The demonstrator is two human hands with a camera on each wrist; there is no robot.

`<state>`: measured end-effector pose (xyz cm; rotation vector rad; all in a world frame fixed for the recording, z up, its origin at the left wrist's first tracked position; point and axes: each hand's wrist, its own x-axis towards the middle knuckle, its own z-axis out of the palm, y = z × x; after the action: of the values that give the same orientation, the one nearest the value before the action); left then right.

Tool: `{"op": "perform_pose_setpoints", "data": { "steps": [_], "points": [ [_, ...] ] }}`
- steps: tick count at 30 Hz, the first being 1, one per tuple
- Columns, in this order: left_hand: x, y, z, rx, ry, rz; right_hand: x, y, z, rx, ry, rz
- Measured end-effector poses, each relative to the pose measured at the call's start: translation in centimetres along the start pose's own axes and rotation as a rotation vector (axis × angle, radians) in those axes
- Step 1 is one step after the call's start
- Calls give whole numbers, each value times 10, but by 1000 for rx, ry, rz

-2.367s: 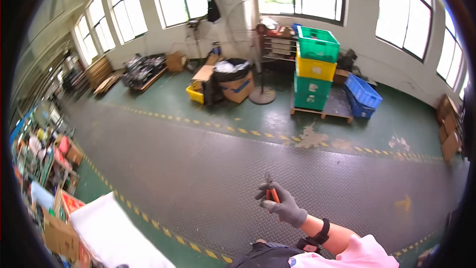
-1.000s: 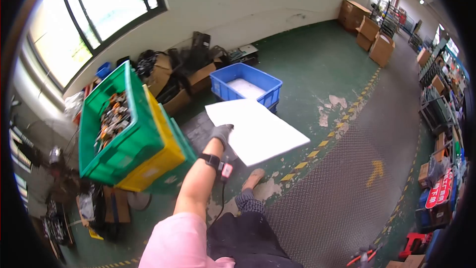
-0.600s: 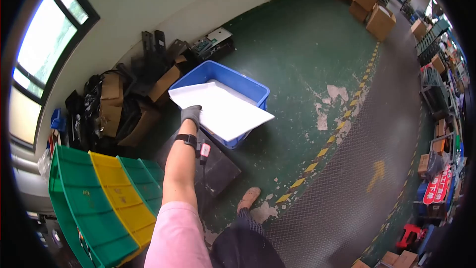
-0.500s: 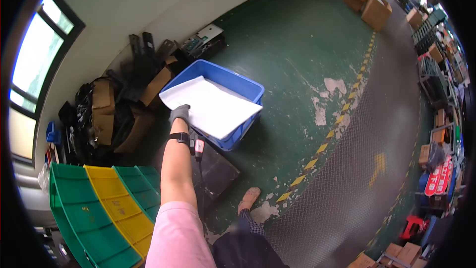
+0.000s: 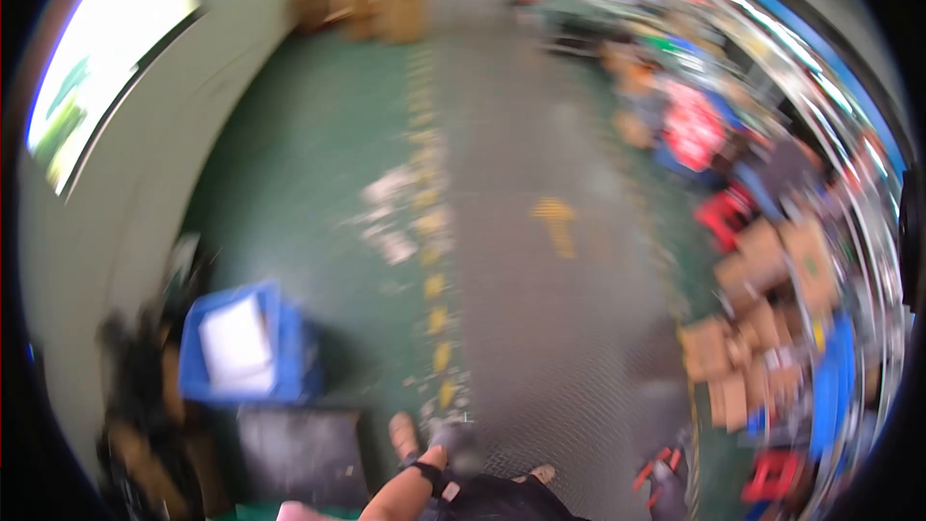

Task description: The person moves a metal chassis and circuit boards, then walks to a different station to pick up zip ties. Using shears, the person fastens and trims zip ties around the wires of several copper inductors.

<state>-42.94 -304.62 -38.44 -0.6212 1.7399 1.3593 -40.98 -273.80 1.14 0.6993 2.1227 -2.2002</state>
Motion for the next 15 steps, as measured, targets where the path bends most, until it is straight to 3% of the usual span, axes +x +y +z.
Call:
{"op": "perform_pose_setpoints", "data": {
  "steps": [2,3,4,5,6,10,15],
  "points": [
    [-66,122,60,212,-55,65,-7,23,-100,-42,17,-115],
    [-12,108,96,309,-113,218,-13,27,-138,-22,117,-119],
    [22,119,122,193,-203,248,-18,27,-172,1,208,-113],
    [6,163,141,290,-223,372,-29,28,-211,50,344,-146],
    [-15,207,167,333,-158,276,-40,30,-246,73,421,-115],
    [-14,275,273,501,-70,284,-83,45,-358,319,676,-116],
    [16,328,419,689,-184,370,-80,69,-475,473,825,-100]
  ]
}}
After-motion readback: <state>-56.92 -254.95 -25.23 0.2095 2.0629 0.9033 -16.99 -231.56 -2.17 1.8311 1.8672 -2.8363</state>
